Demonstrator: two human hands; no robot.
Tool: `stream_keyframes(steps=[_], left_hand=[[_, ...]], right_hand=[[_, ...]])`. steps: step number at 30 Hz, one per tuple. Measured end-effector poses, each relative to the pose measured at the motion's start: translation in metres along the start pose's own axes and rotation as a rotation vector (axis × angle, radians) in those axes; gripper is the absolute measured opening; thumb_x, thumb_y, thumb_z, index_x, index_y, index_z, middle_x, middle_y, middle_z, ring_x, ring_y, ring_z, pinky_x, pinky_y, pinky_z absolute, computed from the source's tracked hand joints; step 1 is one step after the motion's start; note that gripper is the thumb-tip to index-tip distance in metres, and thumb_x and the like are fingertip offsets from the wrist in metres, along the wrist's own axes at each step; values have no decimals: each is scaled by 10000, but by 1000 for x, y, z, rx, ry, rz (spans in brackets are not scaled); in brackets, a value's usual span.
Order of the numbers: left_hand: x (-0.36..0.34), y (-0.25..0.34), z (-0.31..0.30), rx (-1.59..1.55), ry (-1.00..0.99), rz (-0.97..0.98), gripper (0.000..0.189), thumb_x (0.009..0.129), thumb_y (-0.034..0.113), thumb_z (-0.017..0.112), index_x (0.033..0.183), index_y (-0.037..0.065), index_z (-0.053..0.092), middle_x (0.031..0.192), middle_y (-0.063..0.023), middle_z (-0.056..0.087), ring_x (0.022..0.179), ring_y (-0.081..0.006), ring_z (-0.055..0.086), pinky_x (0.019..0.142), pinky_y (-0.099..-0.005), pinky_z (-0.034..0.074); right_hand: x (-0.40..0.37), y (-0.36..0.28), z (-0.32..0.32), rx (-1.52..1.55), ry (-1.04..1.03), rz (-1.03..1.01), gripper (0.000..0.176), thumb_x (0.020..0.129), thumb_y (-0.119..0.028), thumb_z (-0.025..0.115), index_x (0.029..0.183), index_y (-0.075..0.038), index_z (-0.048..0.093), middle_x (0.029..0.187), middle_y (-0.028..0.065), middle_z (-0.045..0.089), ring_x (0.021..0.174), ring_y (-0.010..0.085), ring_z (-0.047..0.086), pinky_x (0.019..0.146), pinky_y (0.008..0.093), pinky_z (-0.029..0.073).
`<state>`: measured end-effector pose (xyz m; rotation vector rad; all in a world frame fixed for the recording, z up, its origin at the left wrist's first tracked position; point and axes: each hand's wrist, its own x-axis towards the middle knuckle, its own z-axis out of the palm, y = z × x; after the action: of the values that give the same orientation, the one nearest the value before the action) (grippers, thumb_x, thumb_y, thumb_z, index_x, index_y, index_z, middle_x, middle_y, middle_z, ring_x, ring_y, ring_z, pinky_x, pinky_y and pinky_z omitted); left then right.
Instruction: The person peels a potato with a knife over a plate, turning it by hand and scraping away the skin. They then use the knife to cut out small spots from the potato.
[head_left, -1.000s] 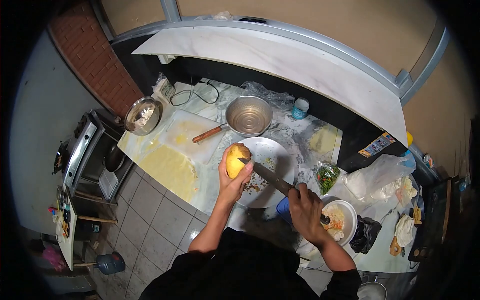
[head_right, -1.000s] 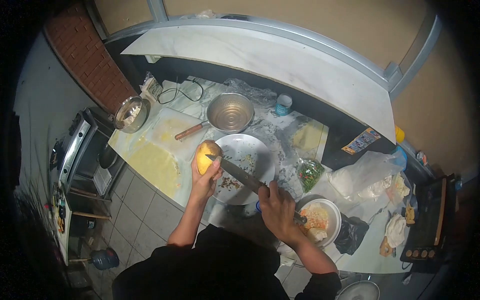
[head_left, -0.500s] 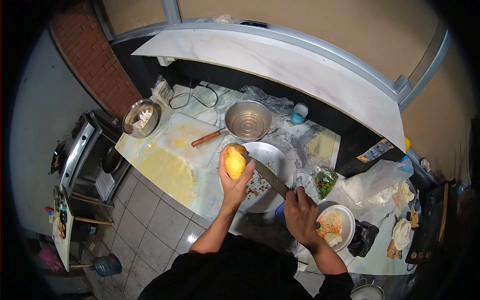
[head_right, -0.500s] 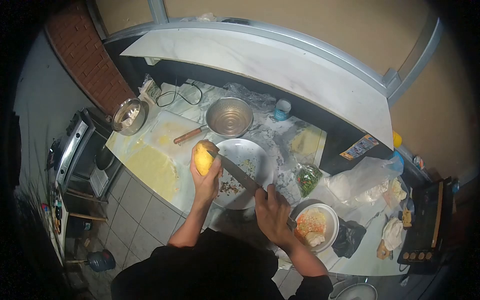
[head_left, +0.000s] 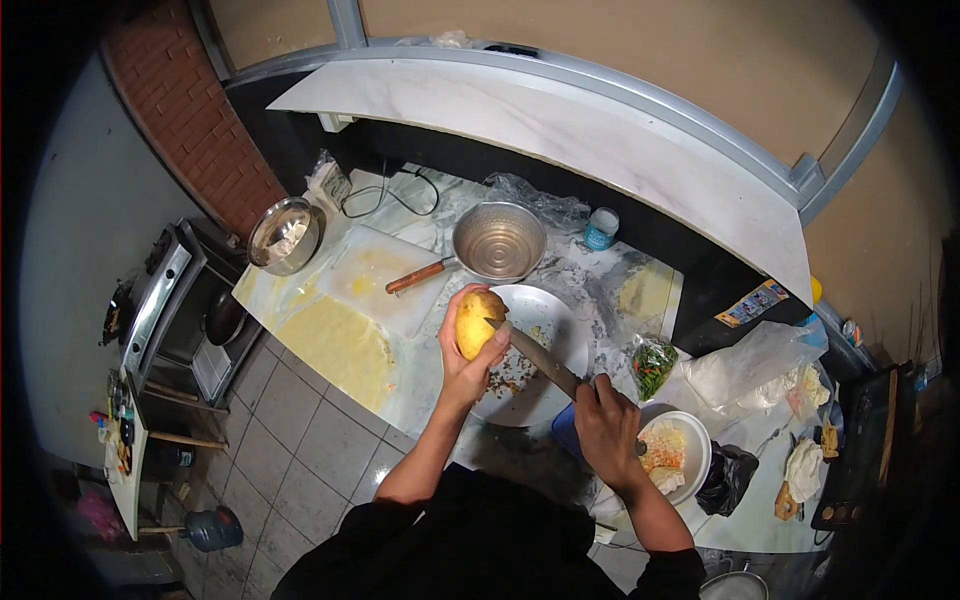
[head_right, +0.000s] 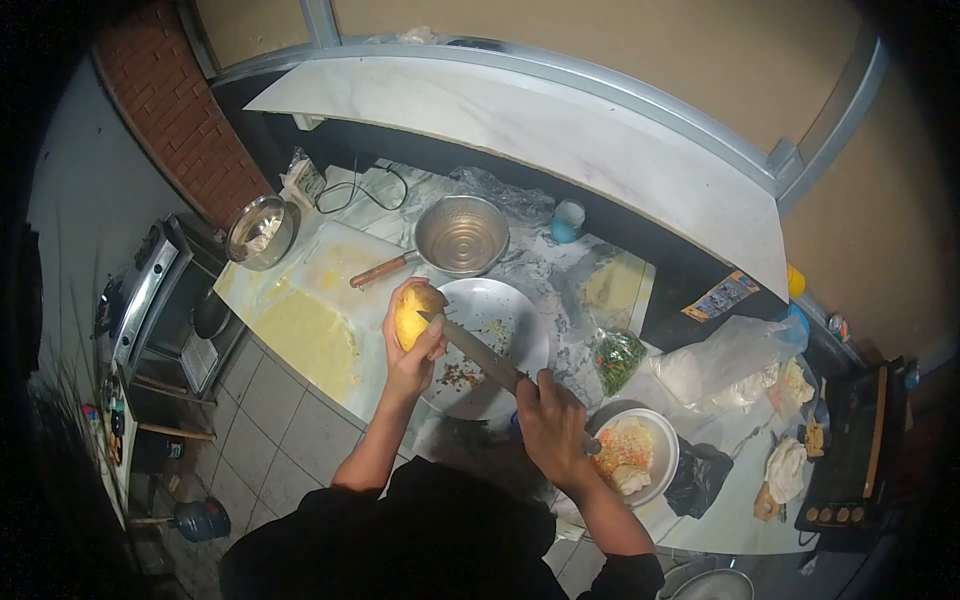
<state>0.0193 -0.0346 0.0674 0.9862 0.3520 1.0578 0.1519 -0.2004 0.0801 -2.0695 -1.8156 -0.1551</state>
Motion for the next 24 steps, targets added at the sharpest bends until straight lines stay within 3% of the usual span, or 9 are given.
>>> stream_keyframes(steps=[3, 5, 8, 9, 11, 14, 15, 17, 24], left_hand=[[0, -8, 0, 73, 60, 44, 517, 805, 95, 709, 1251, 26, 455, 921, -36, 554, 703, -78, 529, 580, -203, 440], [1, -17, -2, 253, 154, 150, 502, 798, 96, 731, 1224, 0, 483, 949, -45, 575, 801, -101, 558, 714, -231, 471], [-2, -11, 12, 344, 257, 184, 513, 785, 111, 762, 1207, -21, 501, 982, -53, 590, 888, -116, 566, 824, -254, 460], [-2, -11, 13, 344, 256, 185, 513, 785, 111, 762, 1207, -21, 501, 982, -53, 590, 888, -116, 566, 824, -254, 460], [1, -10, 15, 522, 256, 384, 542, 777, 115, 781, 1218, -18, 496, 981, -54, 591, 885, -120, 569, 821, -259, 465], [0, -7, 16, 539, 217, 421, 554, 783, 115, 776, 1238, -12, 486, 988, -54, 592, 894, -120, 566, 830, -261, 462], [0, -7, 13, 539, 220, 420, 554, 783, 115, 776, 1238, -12, 486, 988, -54, 592, 894, -120, 566, 830, -261, 462], [-1, -4, 5, 488, 137, 213, 590, 785, 117, 774, 1273, -6, 465, 1000, -60, 596, 909, -127, 569, 837, -267, 463], [2, 10, -7, 528, 0, 193, 655, 765, 151, 796, 1305, 7, 454, 1019, -77, 608, 935, -141, 578, 858, -280, 461]], right_hand=[[0, -1, 0, -8, 8, 18, 81, 780, 7, 575, 830, -25, 520, 827, 135, 501, 668, 289, 621, 562, 396, 504], [1, -1, 1, -13, 4, 34, 83, 777, 9, 578, 841, -21, 536, 821, 135, 510, 665, 287, 628, 558, 392, 508], [0, 0, 5, -19, 10, 60, 83, 772, 9, 582, 840, -18, 544, 808, 136, 520, 662, 288, 634, 557, 391, 512], [0, 0, 5, -19, 11, 60, 83, 772, 9, 582, 840, -18, 544, 808, 136, 520, 662, 288, 634, 557, 391, 512], [1, 3, 5, 0, 35, 44, 70, 780, 6, 583, 823, -22, 535, 807, 138, 530, 641, 294, 635, 550, 393, 514], [2, 5, 5, 1, 59, 64, 66, 793, 2, 583, 782, -23, 522, 790, 143, 528, 611, 307, 624, 531, 411, 497], [3, 6, 5, 2, 57, 63, 66, 793, 2, 583, 782, -23, 522, 790, 143, 528, 611, 307, 624, 531, 411, 497], [5, 8, 2, 61, 102, 124, 101, 804, -8, 587, 740, -26, 510, 766, 145, 522, 586, 321, 613, 515, 427, 477], [6, 11, -7, 121, 100, 77, 114, 805, -13, 585, 722, -28, 508, 750, 138, 513, 586, 319, 603, 511, 427, 460]])
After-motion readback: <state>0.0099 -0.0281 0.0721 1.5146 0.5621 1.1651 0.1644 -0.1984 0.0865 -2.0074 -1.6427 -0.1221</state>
